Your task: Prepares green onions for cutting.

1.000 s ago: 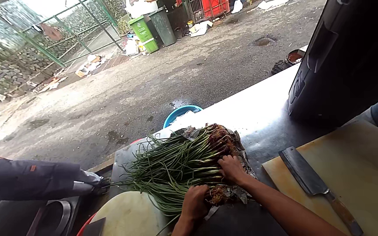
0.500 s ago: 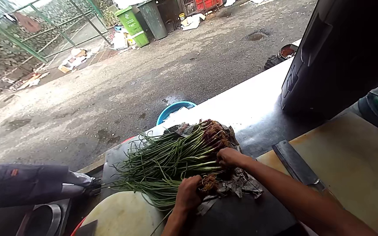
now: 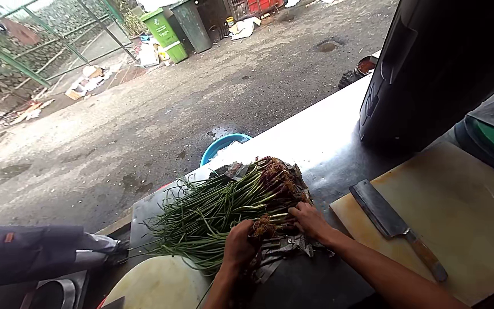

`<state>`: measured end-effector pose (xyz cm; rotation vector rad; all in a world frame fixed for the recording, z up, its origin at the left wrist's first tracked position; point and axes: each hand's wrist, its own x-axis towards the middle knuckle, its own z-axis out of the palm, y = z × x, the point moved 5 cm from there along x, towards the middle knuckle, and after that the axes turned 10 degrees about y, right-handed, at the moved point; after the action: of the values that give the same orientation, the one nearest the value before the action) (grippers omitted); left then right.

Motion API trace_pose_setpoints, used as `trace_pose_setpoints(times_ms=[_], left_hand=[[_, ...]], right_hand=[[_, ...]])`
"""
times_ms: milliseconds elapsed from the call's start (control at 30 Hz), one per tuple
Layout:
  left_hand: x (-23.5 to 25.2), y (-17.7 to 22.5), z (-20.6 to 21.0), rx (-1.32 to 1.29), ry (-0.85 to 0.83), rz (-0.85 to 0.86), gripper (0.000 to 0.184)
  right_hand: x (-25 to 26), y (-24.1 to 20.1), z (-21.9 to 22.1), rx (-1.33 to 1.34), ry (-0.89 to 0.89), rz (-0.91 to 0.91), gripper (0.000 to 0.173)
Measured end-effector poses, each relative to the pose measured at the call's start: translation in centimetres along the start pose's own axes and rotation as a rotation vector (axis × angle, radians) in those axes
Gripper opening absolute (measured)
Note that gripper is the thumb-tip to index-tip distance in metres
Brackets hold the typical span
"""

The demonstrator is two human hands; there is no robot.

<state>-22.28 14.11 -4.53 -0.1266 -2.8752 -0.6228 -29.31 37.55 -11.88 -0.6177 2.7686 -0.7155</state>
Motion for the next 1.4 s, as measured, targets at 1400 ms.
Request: trace_pose_setpoints(times_ms=[1400], left_hand=[[4.8, 1.7, -0.8, -0.14, -0.2, -0.013, 0.035]], right_hand=[[-1.4, -5.6, -5.4, 0.587, 0.142, 0.063, 0.028]])
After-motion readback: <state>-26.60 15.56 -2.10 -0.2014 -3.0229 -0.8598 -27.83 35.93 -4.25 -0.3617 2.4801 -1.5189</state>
